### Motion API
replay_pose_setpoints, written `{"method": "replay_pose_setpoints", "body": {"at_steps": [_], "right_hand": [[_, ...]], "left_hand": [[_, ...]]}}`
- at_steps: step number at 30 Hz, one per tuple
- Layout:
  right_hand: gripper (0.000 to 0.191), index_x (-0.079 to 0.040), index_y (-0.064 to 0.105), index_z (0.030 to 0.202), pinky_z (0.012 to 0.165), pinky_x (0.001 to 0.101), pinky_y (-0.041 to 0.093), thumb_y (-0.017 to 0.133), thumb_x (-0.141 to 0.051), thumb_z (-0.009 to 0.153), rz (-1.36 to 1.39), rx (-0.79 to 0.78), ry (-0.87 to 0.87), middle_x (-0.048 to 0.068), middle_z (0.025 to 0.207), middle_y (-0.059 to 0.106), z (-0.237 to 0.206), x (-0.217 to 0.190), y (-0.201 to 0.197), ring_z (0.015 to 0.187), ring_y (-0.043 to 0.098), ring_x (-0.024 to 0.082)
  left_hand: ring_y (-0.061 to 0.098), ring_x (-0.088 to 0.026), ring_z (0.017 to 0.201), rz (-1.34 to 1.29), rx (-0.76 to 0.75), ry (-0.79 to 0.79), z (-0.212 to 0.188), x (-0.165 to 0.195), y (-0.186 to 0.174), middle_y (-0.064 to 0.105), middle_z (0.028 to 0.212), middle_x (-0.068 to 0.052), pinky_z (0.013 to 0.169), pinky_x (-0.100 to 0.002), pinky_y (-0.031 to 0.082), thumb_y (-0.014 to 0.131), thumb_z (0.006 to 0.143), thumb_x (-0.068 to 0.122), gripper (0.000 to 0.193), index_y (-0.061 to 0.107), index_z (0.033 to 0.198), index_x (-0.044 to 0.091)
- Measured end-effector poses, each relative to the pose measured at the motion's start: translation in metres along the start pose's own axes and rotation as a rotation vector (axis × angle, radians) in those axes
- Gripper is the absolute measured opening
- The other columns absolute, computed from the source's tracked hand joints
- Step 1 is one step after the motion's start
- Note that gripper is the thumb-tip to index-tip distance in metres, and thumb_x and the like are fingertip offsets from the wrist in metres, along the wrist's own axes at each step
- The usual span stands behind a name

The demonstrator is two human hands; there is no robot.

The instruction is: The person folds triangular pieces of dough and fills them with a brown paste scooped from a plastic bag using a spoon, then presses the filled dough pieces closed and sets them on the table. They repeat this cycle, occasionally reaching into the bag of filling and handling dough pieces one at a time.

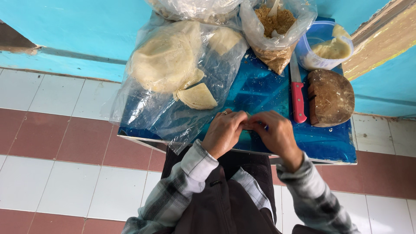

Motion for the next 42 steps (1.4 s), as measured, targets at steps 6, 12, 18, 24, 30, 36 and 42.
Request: {"method": "replay_pose_setpoints", "body": {"at_steps": [6,12,18,24,30,36,42], "right_hand": [[0.013,-0.011,0.076,0.090,0.070,0.0404,0.049,0.082,-0.016,0.079,-0.253,0.113,-0.234,0.002,0.090,0.073,-0.015,-0.020,-0.002,0.082,0.064,0.025],[0.016,-0.010,0.076,0.094,0.068,0.0370,0.051,0.082,-0.019,0.082,-0.024,-0.031,-0.091,0.007,0.084,0.068,0.008,0.013,0.004,0.078,0.063,0.026],[0.022,-0.008,0.073,0.097,0.063,0.0325,0.053,0.082,-0.020,0.082,0.173,-0.167,0.221,0.007,0.082,0.072,0.017,0.025,0.007,0.071,0.067,0.020],[0.015,-0.010,0.075,0.096,0.071,0.0382,0.053,0.079,-0.019,0.085,-0.228,0.119,-0.217,0.004,0.090,0.072,-0.008,-0.010,-0.001,0.080,0.066,0.025],[0.012,-0.013,0.077,0.094,0.071,0.0389,0.053,0.079,-0.020,0.084,-0.229,0.068,-0.154,0.004,0.086,0.068,0.005,-0.005,-0.002,0.083,0.065,0.028],[0.014,-0.013,0.076,0.096,0.067,0.0385,0.053,0.080,-0.022,0.086,-0.057,-0.032,0.076,0.005,0.093,0.069,0.017,0.004,0.000,0.078,0.068,0.025],[0.015,-0.013,0.074,0.093,0.073,0.0389,0.052,0.080,-0.021,0.083,-0.269,0.115,-0.181,0.000,0.090,0.071,0.001,-0.010,-0.001,0.083,0.066,0.024]], "left_hand": [[0.065,-0.033,0.079,-0.022,-0.019,-0.133,0.012,-0.007,0.006,0.069,0.079,-0.008,0.076,-0.046,0.050,0.074,0.082,0.003,0.023,0.056,0.094,0.008],[0.065,-0.033,0.089,-0.008,0.046,-0.058,0.002,-0.001,0.004,0.069,0.089,-0.009,0.081,-0.045,0.050,0.073,0.087,0.002,0.015,0.060,0.094,0.007],[0.063,-0.031,0.092,0.123,0.001,-0.035,0.002,-0.003,0.004,0.063,0.084,-0.008,0.084,-0.044,0.051,0.075,0.087,0.010,0.008,0.072,0.094,0.008],[0.064,-0.031,0.092,0.166,-0.068,-0.105,0.016,-0.011,0.005,0.064,0.085,-0.008,0.080,-0.043,0.052,0.075,0.082,0.009,0.004,0.072,0.082,0.010],[0.064,-0.032,0.091,0.083,0.034,-0.118,0.011,-0.003,0.003,0.067,0.091,-0.007,0.080,-0.046,0.051,0.073,0.085,0.007,0.009,0.067,0.092,0.007],[0.064,-0.030,0.095,0.168,-0.001,-0.010,0.005,-0.003,0.003,0.064,0.090,-0.007,0.080,-0.044,0.052,0.072,0.086,0.005,0.010,0.071,0.095,0.008],[0.065,-0.031,0.095,0.255,-0.100,-0.116,0.023,-0.006,0.004,0.065,0.090,-0.008,0.076,-0.045,0.052,0.072,0.080,0.005,0.007,0.073,0.085,0.010]]}}
Point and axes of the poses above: each hand's wrist, its own z-axis towards the middle knuckle, its own y-axis out of the palm, x = y × z, the point moved 1 cm from there along z, towards the middle knuckle
